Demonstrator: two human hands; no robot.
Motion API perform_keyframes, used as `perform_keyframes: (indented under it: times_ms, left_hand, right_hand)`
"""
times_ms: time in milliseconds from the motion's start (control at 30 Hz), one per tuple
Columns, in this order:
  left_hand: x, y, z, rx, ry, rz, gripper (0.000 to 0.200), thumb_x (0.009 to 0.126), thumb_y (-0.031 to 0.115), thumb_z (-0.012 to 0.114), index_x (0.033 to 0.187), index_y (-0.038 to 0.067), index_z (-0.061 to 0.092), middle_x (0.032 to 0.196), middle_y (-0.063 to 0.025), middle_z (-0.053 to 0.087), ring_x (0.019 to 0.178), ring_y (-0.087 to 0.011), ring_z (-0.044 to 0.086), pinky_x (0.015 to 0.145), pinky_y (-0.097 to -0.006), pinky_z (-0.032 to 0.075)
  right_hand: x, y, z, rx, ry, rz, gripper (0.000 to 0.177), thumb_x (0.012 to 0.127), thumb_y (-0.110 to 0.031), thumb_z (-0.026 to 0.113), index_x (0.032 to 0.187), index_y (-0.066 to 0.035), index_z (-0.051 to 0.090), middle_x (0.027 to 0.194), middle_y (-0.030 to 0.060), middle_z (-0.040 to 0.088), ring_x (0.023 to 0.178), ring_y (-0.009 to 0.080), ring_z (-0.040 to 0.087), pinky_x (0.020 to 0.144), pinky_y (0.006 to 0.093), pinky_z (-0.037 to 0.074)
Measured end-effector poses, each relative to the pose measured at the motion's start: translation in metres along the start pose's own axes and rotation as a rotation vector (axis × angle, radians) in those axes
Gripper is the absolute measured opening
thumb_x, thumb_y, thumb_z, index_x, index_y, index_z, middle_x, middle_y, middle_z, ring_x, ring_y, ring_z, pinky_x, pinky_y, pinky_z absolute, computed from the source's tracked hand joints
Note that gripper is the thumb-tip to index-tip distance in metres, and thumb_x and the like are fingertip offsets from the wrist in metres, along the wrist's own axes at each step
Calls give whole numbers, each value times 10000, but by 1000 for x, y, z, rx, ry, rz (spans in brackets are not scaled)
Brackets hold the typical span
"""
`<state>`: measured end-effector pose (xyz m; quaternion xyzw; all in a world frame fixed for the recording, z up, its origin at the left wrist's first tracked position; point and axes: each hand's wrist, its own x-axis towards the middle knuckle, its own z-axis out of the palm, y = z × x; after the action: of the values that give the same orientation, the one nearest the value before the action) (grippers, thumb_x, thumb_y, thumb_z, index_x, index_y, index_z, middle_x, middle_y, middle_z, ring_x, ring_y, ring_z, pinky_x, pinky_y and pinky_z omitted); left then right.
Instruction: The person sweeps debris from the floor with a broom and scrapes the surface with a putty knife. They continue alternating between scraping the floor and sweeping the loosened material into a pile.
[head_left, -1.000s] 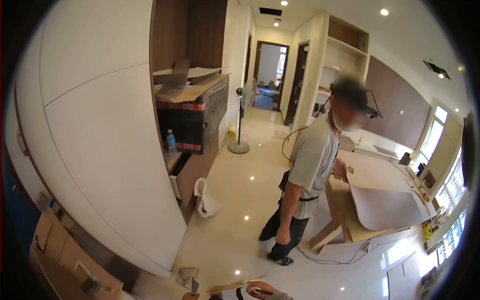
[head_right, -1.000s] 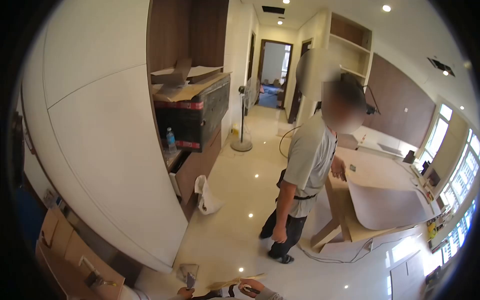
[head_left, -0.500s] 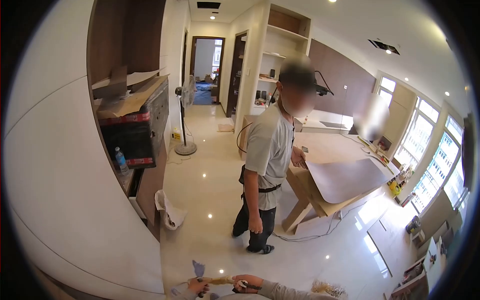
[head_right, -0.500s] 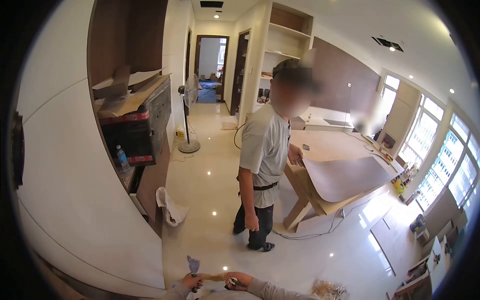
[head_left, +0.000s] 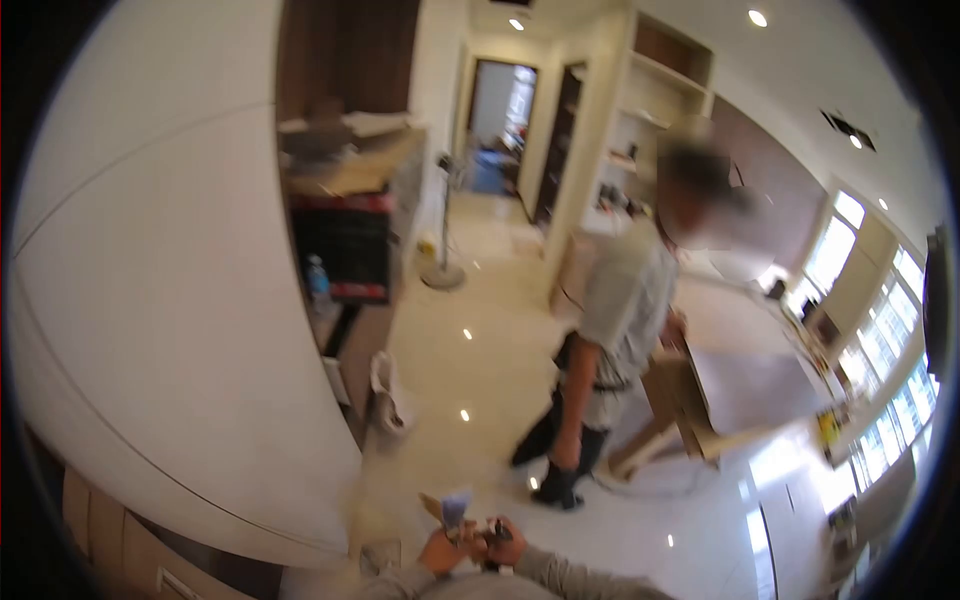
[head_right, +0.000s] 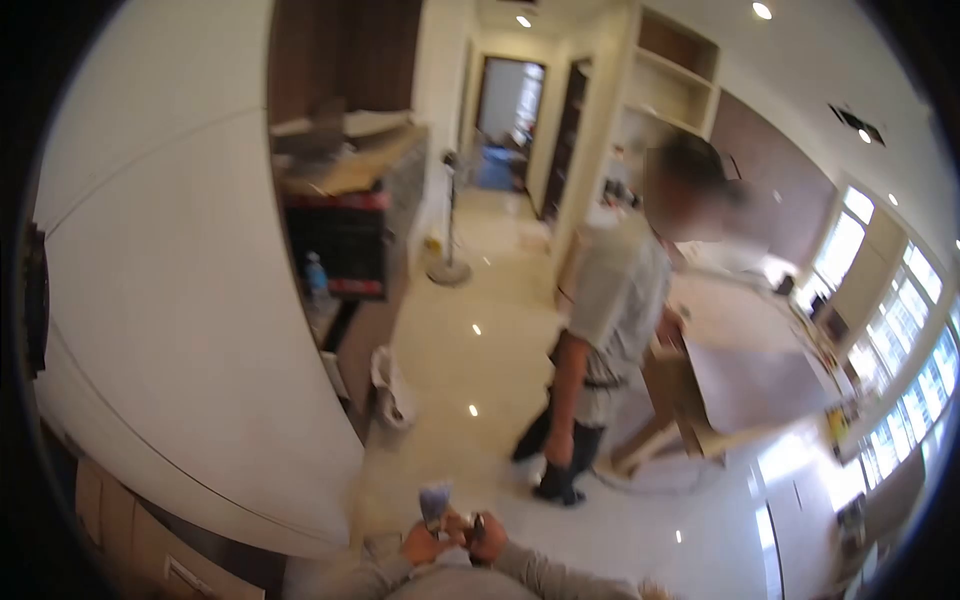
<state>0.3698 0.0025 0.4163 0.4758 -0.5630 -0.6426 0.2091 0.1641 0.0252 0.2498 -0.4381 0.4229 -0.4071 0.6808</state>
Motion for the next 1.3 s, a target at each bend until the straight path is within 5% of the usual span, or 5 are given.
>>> perform_keyframes:
  times_ms: [100,167,233,533,1300]
  left_hand:
    - [-12,9,1,-13,236,444,501,703,392,743,1095,113,602,865,-82,650,775,-185,623,683,-337,494]
    - [0,1,-6,285,394,527,595,627,412,777,1086,78,600,891,-135,632,819,-279,610,760,-379,474]
    - [17,-13,-11,221,481,369,568,617,424,774,1025,60,618,857,-154,623,806,-327,602,740,-383,479]
    - [40,-44,-75,18,851,164,320,702,263,726,936,57,656,835,-153,650,787,-283,640,706,-346,498]
    - [151,-138,-249,287,1498,-303,222,763,93,653,968,10,629,841,-194,647,788,-324,632,683,-376,481]
  right_hand:
    - [25,-74,53,366,23,315,240,821,-100,542,1050,-84,473,963,104,561,896,224,552,823,330,434]
    - [26,-59,68,-851,237,-324,385,731,-243,667,1016,-16,544,940,135,591,858,289,576,788,369,454]
    - [65,-7,58,-313,129,-382,425,729,-220,690,1079,-49,519,956,115,580,893,272,568,781,367,457]
    - [101,-73,106,9,135,499,439,915,-472,379,1179,-122,400,1012,98,568,898,214,581,676,348,486]
    - [184,-57,-260,-704,241,506,265,832,-237,578,997,-32,542,797,98,630,590,168,629,456,278,478]
